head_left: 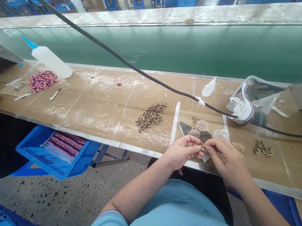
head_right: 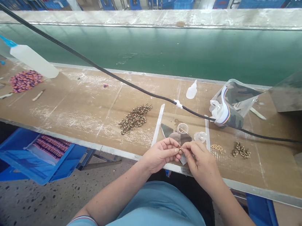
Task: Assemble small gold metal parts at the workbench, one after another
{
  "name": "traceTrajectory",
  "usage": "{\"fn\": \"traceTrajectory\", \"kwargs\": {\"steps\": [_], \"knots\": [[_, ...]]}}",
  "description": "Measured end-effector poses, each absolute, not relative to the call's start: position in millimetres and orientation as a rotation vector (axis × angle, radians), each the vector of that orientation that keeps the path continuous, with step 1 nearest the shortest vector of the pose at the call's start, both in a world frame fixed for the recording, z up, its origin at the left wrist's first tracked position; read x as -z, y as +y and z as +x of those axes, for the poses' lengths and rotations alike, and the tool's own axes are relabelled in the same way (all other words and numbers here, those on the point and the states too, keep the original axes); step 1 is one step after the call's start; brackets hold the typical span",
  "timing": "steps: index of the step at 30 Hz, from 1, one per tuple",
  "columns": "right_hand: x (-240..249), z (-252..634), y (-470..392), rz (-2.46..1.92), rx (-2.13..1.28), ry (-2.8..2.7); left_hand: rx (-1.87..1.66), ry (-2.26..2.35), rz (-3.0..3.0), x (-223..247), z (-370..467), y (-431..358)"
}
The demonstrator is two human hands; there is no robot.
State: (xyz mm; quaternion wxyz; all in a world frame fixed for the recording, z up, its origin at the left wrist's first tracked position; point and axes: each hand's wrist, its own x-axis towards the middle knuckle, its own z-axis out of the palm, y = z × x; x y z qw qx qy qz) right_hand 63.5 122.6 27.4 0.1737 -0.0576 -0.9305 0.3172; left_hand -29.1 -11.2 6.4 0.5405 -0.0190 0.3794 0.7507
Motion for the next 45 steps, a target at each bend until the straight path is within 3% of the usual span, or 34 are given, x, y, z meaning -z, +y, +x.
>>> {"fn": "traceTrajectory", "kwargs": {"steps": [45], "knots": [[-27.6, 66.7, 127.3, -0.072, -0.824, -2.682, -1.777, 0.925, -0.017, -3.3, -27.5, -10.0]]}}
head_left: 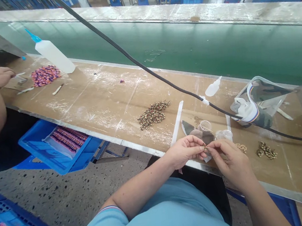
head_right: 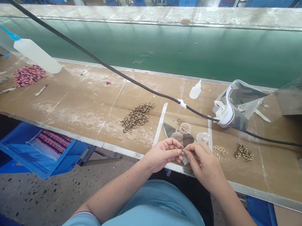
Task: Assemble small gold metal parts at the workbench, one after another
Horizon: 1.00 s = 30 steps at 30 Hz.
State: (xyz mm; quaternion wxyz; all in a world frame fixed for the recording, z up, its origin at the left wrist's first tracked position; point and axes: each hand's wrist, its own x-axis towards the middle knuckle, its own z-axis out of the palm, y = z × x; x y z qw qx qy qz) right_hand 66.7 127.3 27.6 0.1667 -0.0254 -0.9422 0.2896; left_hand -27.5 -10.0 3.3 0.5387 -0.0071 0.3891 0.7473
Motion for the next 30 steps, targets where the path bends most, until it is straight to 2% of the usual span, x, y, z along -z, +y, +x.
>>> {"fn": "traceTrajectory", "kwargs": {"steps": [4, 10, 22, 30], "knots": [[-28, 66, 129, -0.054, -0.814, -2.689, -1.775, 0.938, -0.031, -4, -27, -10], [-30, 63, 132, -0.075, -1.007, -2.699, -1.766, 0.948, -0.022, -6, -27, -9], [-19, 67, 124, -0.242, -1.171, -2.563, -1.796, 0.953, -0.014, -3, -25, -8], [-16, 66, 127, -0.430, -1.668, -2.508, -1.777, 0.950, -0.020, -6, -26, -10]]}}
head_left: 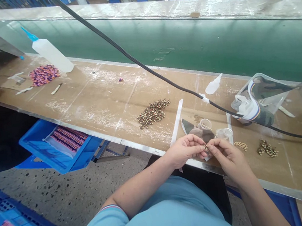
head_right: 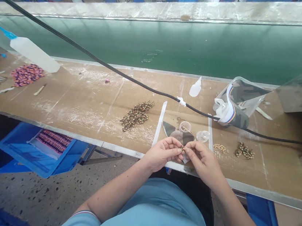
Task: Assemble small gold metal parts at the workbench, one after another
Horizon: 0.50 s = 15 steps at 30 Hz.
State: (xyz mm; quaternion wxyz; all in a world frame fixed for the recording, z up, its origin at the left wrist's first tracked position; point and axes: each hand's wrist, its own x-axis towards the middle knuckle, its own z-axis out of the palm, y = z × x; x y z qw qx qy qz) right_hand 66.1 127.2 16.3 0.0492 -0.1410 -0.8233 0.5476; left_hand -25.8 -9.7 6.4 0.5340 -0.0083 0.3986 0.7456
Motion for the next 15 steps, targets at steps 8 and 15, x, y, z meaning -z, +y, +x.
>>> {"fn": "traceTrajectory", "kwargs": {"steps": [8, 15], "knots": [[-18.1, 67.0, 128.3, -0.380, -1.568, -2.544, -1.769, 0.938, -0.002, -5.1, -26.6, -10.6], [-18.2, 69.0, 124.3, -0.188, -1.036, -2.581, -1.761, 0.937, -0.010, -6.3, -27.4, -11.0]]}}
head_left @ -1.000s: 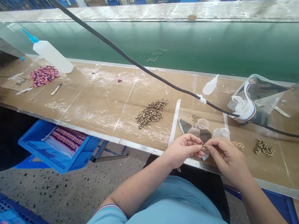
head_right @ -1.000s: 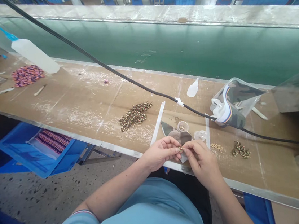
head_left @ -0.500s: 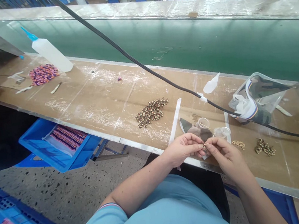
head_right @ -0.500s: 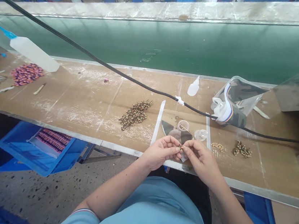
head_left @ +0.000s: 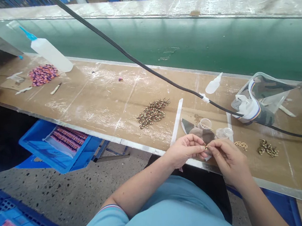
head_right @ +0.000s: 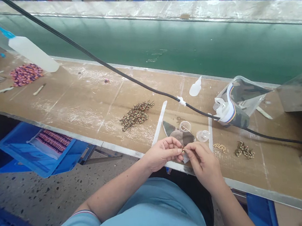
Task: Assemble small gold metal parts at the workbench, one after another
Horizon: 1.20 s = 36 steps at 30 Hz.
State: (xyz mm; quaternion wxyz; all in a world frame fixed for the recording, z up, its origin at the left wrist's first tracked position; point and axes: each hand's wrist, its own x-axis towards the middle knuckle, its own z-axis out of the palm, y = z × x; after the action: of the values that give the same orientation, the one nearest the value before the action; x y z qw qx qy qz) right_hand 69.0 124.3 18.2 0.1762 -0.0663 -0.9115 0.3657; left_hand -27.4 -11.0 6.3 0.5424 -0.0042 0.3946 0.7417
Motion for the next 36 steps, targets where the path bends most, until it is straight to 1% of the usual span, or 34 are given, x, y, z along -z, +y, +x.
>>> {"fn": "traceTrajectory", "kwargs": {"steps": [6, 21, 36], "knots": [[-12.5, 71.7, 119.7, -0.189, -0.860, -2.564, -1.777, 0.958, 0.006, -5.3, -25.4, -11.3], [-11.8, 73.8, 121.6, -0.179, -0.888, -2.555, -1.775, 0.966, 0.014, -5.2, -25.1, -10.6], [-16.8, 74.8, 120.9, -0.091, -0.737, -2.536, -1.779, 0.946, 0.030, -4.5, -25.8, -10.7]]}}
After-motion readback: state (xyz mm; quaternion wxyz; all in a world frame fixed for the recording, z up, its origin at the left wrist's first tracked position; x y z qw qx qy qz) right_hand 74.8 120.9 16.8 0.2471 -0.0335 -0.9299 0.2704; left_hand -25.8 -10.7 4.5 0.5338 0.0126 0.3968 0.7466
